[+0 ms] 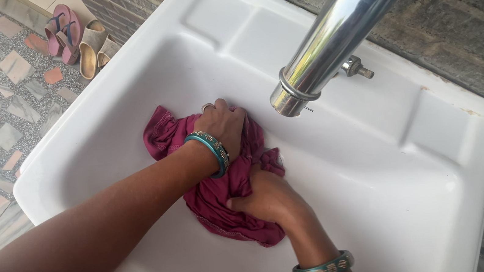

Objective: The person wipes a white bathroom sink with a pink cloth, scrubbing the basin, faucet, and surrounding surfaces. The person then moves to a second sink and repeats the wiping process.

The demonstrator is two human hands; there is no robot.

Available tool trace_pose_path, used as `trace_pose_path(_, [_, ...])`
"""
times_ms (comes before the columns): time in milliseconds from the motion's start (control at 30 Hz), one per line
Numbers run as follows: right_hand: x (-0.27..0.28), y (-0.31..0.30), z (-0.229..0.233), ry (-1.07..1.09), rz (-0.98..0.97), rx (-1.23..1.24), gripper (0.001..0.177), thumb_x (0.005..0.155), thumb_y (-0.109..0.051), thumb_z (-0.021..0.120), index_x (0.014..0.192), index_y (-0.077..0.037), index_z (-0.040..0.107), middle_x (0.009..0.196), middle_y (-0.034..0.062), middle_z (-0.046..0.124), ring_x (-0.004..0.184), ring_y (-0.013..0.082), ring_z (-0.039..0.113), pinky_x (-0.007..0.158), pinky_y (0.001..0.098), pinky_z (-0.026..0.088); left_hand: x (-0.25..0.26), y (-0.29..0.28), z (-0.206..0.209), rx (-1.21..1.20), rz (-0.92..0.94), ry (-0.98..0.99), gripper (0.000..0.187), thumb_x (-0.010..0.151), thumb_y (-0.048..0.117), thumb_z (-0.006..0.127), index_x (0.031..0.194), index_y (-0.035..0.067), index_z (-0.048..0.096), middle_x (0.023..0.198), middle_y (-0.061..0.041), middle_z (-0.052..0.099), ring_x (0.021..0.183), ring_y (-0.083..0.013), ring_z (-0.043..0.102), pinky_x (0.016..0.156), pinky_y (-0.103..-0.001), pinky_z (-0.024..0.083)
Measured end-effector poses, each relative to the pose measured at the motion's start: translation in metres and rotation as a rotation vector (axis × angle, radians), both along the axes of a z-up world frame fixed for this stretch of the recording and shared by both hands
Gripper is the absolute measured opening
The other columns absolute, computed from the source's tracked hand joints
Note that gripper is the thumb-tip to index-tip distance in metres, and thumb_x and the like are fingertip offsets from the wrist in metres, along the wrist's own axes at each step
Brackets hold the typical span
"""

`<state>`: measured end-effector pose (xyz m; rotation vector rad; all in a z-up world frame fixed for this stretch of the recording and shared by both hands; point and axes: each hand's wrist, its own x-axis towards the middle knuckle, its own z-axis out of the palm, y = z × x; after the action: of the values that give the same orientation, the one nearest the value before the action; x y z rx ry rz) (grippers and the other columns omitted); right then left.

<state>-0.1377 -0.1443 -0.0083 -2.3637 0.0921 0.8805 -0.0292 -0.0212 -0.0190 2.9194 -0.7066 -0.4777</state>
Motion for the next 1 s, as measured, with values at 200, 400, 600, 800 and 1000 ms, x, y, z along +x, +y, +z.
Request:
trace_pose_path(200, [-0.003,0.028,0.014,0.093,0.039,-0.269,0.119,0.081,-0.047,0.076,0.161,0.009,0.007,0.112,0.0211,0.075,0.104,0.0351,0.074,0.088,0.0443,0.06,0.005,-0.001,-0.017,-0.028,-0.027,-0.013,0.041,0.077,0.013,0.071,0.112,-0.006,0.061,0.115,-0.03,0.057,0.103,-0.0446,0.063,0.087,-0.044,0.057])
trace_pose_path(400, [0.004,0.018,0.034,0.177,-0.01,-0.377,0.135,0.077,-0.068,0.073,0.16,0.005,-0.005,0.12,0.017,0.072,0.112,0.0296,0.07,0.092,0.041,0.058,0.007,-0.004,-0.016,0.096,-0.08,-0.072,0.045,0.083,0.02,0.075,0.116,-0.009,0.063,0.115,-0.031,0.061,0.103,-0.043,0.066,0.09,-0.042,0.057])
trace_pose_path(600, [-0.001,0.003,0.021,0.293,-0.025,-0.445,0.141,0.077,-0.07,0.072,0.159,0.008,-0.013,0.117,0.0216,0.073,0.109,0.0319,0.072,0.095,0.0414,0.056,-0.001,0.006,0.047,0.402,-0.116,0.257,0.081,0.071,0.053,0.088,0.134,0.007,0.066,0.145,-0.019,0.053,0.14,-0.0452,0.044,0.114,-0.047,0.043])
trace_pose_path(800, [-0.009,0.024,-0.009,0.416,0.61,-0.487,0.093,0.102,-0.069,0.04,0.112,0.018,0.073,0.097,0.0294,0.068,0.096,0.0374,0.074,0.101,0.045,0.05,-0.026,0.019,0.051,0.739,-0.62,0.362,0.134,0.065,0.071,0.089,0.162,0.004,0.026,0.167,-0.03,0.011,0.155,-0.0519,-0.001,0.127,-0.057,0.006])
trace_pose_path(1000, [-0.025,0.036,0.045,0.546,0.471,-0.285,0.058,0.097,-0.053,0.053,0.088,0.002,0.07,0.093,0.0144,0.077,0.089,0.0305,0.076,0.089,0.0433,0.062,-0.038,0.038,0.044,0.599,-0.691,0.472,0.127,0.064,0.069,0.085,0.163,0.023,0.02,0.168,-0.029,-0.001,0.155,-0.0435,0.001,0.124,-0.052,0.016])
